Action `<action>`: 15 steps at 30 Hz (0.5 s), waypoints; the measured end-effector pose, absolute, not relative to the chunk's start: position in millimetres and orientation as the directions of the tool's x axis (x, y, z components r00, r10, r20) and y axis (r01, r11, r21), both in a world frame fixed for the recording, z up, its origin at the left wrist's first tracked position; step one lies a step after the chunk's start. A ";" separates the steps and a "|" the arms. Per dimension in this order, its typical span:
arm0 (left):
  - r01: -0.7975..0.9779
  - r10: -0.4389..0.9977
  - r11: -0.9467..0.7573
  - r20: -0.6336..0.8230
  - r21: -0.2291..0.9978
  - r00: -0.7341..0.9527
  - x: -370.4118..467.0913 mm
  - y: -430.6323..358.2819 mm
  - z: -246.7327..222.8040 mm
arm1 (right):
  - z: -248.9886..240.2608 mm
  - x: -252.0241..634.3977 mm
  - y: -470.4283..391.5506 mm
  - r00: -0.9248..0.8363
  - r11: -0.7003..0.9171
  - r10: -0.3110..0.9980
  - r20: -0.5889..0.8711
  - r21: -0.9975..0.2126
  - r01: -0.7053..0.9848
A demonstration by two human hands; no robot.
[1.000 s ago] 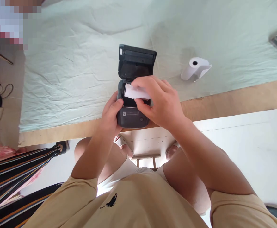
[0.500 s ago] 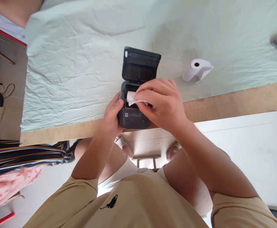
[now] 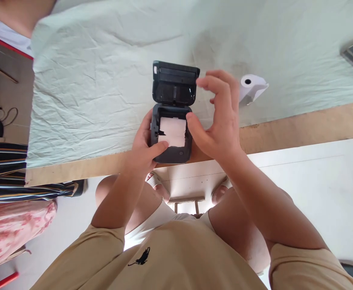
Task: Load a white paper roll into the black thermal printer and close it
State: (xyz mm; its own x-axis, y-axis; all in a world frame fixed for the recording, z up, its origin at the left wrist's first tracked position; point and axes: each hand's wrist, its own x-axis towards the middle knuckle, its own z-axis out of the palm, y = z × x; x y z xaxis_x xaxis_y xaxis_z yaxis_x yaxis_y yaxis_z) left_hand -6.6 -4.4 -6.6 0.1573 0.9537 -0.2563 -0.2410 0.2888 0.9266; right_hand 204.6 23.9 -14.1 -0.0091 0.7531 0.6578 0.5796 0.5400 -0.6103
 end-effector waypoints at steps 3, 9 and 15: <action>-0.232 0.959 0.270 -0.238 0.935 0.155 -8.4 -4.7 -8.9 | -19.9 209.4 27.2 -0.016 0.552 0.776 0.630 -0.667 0.500; -0.211 0.955 0.283 -0.254 0.936 0.153 -9.1 -5.0 -10.1 | -20.6 210.8 23.7 0.016 0.574 0.770 0.638 -0.704 0.418; -0.316 0.966 0.237 -0.186 0.919 0.181 -9.5 -3.7 -11.4 | -35.4 206.7 21.9 -0.229 0.524 0.851 0.472 -0.750 0.403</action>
